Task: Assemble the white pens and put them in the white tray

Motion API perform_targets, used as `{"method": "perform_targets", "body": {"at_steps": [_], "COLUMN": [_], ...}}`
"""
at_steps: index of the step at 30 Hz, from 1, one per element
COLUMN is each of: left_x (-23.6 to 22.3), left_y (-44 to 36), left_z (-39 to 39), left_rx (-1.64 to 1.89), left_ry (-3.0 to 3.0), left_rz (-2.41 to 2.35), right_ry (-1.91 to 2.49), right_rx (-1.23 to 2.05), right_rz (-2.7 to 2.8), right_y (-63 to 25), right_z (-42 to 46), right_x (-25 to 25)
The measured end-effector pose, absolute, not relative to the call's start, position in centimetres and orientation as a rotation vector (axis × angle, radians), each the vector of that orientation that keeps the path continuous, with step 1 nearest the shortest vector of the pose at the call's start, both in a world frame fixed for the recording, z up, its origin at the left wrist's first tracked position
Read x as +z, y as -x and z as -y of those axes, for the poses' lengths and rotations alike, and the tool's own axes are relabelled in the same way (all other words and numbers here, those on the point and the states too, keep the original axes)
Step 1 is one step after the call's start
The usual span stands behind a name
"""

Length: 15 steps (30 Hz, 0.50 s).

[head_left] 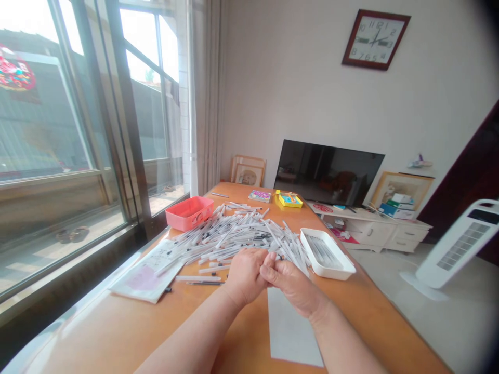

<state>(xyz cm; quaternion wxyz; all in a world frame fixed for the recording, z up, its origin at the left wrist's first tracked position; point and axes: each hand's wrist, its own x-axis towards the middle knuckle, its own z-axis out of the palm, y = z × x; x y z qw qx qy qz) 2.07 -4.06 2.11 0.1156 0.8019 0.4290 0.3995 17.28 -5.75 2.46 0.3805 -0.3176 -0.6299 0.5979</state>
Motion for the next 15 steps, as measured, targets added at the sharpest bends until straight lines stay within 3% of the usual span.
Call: {"method": "perform_targets", "body": {"at_steps": [10, 15], "left_x": [9.5, 9.0], "left_y": [2.9, 8.7], "left_z": [5.8, 9.3], "left_rx": [1.897, 1.905], "left_ry": [-1.572, -1.608], "left_rz": [-1.194, -1.381], "right_ry": [0.831, 0.854], "right_rx": [1.483, 1.364], "right_rz": [1.612, 1.648], "right_y": [-18.2, -17.6], "right_z": [6.8, 6.8], "right_x": [3.1, 3.1]}}
